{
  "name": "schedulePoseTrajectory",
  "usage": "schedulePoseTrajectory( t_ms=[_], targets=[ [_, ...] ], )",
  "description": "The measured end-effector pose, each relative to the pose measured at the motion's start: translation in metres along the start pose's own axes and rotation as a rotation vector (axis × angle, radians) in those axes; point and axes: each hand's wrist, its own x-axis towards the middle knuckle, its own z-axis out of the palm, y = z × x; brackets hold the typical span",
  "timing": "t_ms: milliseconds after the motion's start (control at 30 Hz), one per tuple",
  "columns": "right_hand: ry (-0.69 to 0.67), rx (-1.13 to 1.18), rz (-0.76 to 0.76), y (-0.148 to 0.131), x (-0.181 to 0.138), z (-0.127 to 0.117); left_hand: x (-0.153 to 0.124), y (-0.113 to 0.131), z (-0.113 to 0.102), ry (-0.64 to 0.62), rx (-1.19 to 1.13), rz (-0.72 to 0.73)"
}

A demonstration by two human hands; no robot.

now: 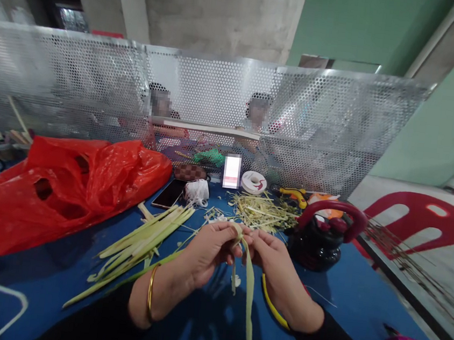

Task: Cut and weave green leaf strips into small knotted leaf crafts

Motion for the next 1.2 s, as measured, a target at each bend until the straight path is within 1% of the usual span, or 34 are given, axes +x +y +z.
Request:
schedulePoseTrajectory(
  t_ms=[67,100,167,233,267,300,333,400,467,533,600,633,700,767,833,933,1067,1200],
  targets=[
    [0.095,-0.381,-0.297,-0.002,0.000,-0.005,0.001,0.003,-0.002,0.039,-0.007,0.024],
    [0.104,-0.569,-0.462,-0.004,0.001,-0.009,0.001,0.005,-0.003,0.067,0.000,0.038],
    [0.037,-0.877,-0.801,-0.009,0.002,-0.015,0.002,0.009,-0.005,0.124,0.017,0.057],
    [-0.048,-1.085,-1.091,-0.013,0.003,-0.021,0.003,0.011,-0.006,0.142,0.029,0.064],
    [-0.067,-1.151,-1.196,-0.015,0.004,-0.023,0.003,0.011,-0.006,0.134,0.036,0.065],
    [-0.076,-1.194,-1.262,-0.016,0.004,-0.025,0.003,0.011,-0.007,0.120,0.044,0.065],
    [-0.079,-1.214,-1.294,-0.016,0.004,-0.026,0.003,0.010,-0.007,0.104,0.057,0.065],
    [-0.092,-1.184,-1.283,-0.016,0.003,-0.027,0.002,0.008,-0.007,0.079,0.097,0.069],
    [-0.078,-1.050,-1.198,-0.017,0.001,-0.026,0.001,0.008,-0.006,0.040,0.158,0.068],
    [-0.011,-0.834,-1.036,-0.020,-0.001,-0.025,0.000,0.009,-0.006,-0.028,0.233,0.052],
    [0.039,-0.612,-0.844,-0.024,-0.002,-0.024,-0.003,0.012,-0.006,-0.115,0.304,0.017],
    [0.036,-0.518,-0.745,-0.026,-0.002,-0.023,-0.004,0.014,-0.005,-0.158,0.334,-0.004],
    [-0.026,-0.387,-0.558,-0.030,-0.001,-0.022,-0.006,0.016,-0.005,-0.236,0.374,-0.047],
    [-0.096,-0.348,-0.416,-0.031,0.000,-0.021,-0.007,0.018,-0.005,-0.299,0.390,-0.091],
    [-0.116,-0.378,-0.370,-0.031,0.000,-0.020,-0.008,0.018,-0.006,-0.350,0.393,-0.124],
    [-0.094,-0.437,-0.389,-0.027,0.000,-0.019,-0.008,0.015,-0.006,-0.366,0.412,-0.145],
    [-0.073,-0.471,-0.386,-0.023,0.001,-0.018,-0.007,0.012,-0.005,-0.289,0.464,-0.129],
    [-0.118,-0.373,-0.299,-0.031,0.002,-0.025,-0.005,0.014,-0.004,-0.199,0.458,-0.096]
  ],
)
